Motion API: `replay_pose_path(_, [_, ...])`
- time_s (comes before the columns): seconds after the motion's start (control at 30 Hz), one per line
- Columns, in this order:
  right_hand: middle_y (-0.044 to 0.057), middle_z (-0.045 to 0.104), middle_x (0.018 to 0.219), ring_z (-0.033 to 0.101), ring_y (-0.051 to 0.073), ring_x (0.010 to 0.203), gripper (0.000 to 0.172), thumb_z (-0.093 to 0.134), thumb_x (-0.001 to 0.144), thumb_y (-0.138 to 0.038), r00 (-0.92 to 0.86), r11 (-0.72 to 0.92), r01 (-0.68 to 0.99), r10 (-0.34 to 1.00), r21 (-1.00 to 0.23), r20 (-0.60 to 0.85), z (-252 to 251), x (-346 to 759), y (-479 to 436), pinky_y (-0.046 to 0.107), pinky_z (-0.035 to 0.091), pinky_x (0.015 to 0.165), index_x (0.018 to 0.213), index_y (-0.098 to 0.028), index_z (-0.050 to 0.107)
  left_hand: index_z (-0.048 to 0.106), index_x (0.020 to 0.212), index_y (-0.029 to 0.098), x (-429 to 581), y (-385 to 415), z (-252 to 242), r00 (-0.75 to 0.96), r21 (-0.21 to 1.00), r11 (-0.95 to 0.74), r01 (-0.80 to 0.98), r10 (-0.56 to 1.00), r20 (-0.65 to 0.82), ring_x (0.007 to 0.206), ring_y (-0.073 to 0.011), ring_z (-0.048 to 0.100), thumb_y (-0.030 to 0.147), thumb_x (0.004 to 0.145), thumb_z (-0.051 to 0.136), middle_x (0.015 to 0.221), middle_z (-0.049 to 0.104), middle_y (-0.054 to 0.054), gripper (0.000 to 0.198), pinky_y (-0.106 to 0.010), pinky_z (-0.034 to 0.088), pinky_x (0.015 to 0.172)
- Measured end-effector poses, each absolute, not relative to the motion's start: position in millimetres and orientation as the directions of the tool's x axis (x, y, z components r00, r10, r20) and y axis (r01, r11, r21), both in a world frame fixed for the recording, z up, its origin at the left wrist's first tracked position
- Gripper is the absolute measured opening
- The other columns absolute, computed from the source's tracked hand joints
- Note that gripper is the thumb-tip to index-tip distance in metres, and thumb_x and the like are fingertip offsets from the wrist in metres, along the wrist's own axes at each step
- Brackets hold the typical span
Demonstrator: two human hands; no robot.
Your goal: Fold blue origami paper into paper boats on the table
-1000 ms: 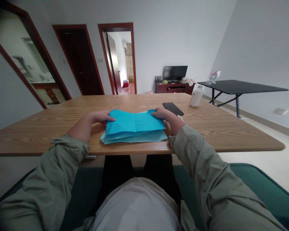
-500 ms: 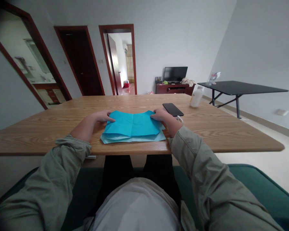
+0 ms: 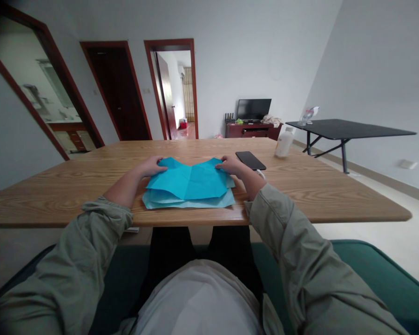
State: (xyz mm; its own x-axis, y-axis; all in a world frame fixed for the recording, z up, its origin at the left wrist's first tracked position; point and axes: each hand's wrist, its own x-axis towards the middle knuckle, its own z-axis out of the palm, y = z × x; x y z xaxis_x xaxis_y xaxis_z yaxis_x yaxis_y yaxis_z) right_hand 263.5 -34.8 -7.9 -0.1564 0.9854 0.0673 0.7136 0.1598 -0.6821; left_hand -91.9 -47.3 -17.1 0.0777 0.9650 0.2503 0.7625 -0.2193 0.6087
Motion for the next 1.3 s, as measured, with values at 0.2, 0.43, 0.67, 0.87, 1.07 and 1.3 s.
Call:
replay_pose_path(0.2, [0.014, 0.061, 0.121, 0.061, 0.017, 0.085, 0.058, 0.069, 0.079, -0.035, -0.111, 0.054, 0.477, 0.994, -0.877, 0.001, -11, 263, -34, 0.023, 0.049, 0.061, 0.132, -0.016, 0.053, 0.066, 0.118, 0.016, -93, -46, -12, 0.012, 0.533, -0.333, 0.778, 0.856, 0.517, 0.103, -0.0281, 0.064, 0.038, 0.074, 0.066, 0.113, 0.069, -0.011, 0.049, -0.037, 0.047, 0.095])
replay_pose_path(0.43, [0.015, 0.061, 0.126, 0.062, 0.02, 0.095, 0.064, 0.072, 0.076, -0.032, -0.156, 0.056, 0.527, 0.987, -0.848, -0.031, -12, 261, -42, 0.025, 0.051, 0.068, 0.136, -0.017, 0.053, 0.065, 0.123, 0.012, -92, -48, -15, -0.012, 0.512, -0.327, 0.794, 0.834, 0.552, 0.111, -0.0319, 0.062, 0.041, 0.078, 0.065, 0.121, 0.067, -0.016, 0.054, -0.042, 0.045, 0.101])
replay_pose_path(0.67, [0.007, 0.066, 0.108, 0.062, 0.016, 0.08, 0.076, 0.07, 0.077, -0.028, -0.059, 0.245, 0.308, 0.969, -0.919, 0.238, -13, 259, -31, 0.026, 0.051, 0.068, 0.146, -0.023, 0.04, 0.064, 0.121, 0.016, -88, -56, -7, -0.127, 0.566, -0.422, 0.708, 0.713, 0.69, 0.11, -0.0259, 0.063, 0.038, 0.079, 0.064, 0.119, 0.068, -0.011, 0.047, -0.037, 0.047, 0.1])
replay_pose_path(0.87, [0.006, 0.07, 0.105, 0.064, 0.018, 0.084, 0.062, 0.062, 0.081, -0.032, 0.048, 0.38, 0.294, 0.91, -0.877, 0.411, -8, 258, -28, 0.027, 0.051, 0.073, 0.14, -0.02, 0.045, 0.046, 0.135, 0.02, -84, -50, -7, -0.256, 0.84, -0.428, 0.332, 0.817, 0.518, 0.091, -0.0204, 0.068, 0.037, 0.074, 0.071, 0.108, 0.07, -0.009, 0.068, -0.033, 0.056, 0.08])
replay_pose_path(1.07, [0.008, 0.07, 0.102, 0.063, 0.021, 0.087, 0.043, 0.053, 0.085, -0.039, 0.135, 0.457, 0.457, 0.812, -0.763, 0.568, -3, 263, -27, 0.028, 0.049, 0.075, 0.122, -0.016, 0.055, 0.059, 0.122, 0.014, -76, -48, -21, 0.048, 0.972, -0.231, 0.049, 0.972, 0.229, 0.104, -0.0268, 0.068, 0.037, 0.059, 0.084, 0.122, 0.068, -0.015, 0.071, -0.039, 0.055, 0.09])
replay_pose_path(1.3, [0.007, 0.066, 0.101, 0.058, 0.021, 0.089, 0.036, 0.048, 0.089, -0.038, 0.137, 0.544, 0.588, 0.663, -0.598, 0.737, 9, 257, -48, 0.03, 0.044, 0.08, 0.118, -0.02, 0.057, 0.068, 0.111, 0.012, -78, -42, -20, -0.113, 0.912, -0.348, 0.218, 0.919, 0.378, 0.108, -0.0291, 0.067, 0.044, 0.063, 0.079, 0.121, 0.069, -0.016, 0.059, -0.042, 0.053, 0.095])
